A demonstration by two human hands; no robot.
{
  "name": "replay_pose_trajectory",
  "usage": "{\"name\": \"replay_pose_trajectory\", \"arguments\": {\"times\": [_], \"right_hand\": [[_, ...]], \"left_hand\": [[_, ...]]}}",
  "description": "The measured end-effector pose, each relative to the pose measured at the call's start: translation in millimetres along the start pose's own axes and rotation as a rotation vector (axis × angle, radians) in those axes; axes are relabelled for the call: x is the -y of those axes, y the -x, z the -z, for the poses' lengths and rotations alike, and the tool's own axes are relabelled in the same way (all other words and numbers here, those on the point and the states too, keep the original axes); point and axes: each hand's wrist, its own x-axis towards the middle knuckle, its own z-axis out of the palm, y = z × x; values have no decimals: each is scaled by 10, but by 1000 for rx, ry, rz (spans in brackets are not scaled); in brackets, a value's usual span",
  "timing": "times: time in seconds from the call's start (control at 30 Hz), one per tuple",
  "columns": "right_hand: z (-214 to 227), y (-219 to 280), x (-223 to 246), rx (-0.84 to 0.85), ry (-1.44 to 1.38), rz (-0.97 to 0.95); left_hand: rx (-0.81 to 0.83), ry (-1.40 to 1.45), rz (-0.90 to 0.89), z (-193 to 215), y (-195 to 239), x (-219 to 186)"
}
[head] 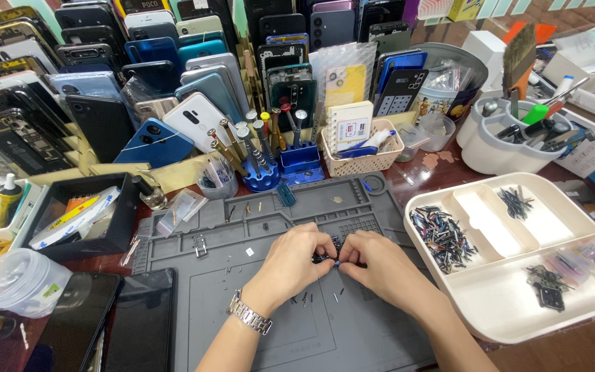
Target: The person sorts small electronic components, likely ribbon cables, by hand on a workbench. They pick up individual items, separate them, and place them into a compartmentalized tray. The background shows numerous mobile phones and repair tools.
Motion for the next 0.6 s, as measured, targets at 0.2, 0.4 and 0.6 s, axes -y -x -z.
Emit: {"name": "replay_pose_trajectory", "arguments": {"times": [0.2, 0.4, 0.6], "right_hand": [[42, -39, 40, -23, -78, -139], [226, 0, 158, -82, -188, -117], [455, 62, 160, -72, -196, -62]], "left_hand": [[-2, 66, 20, 66, -4, -65], [36, 185, 143, 144, -111, -231], [57, 160, 72, 131, -324, -233]]}}
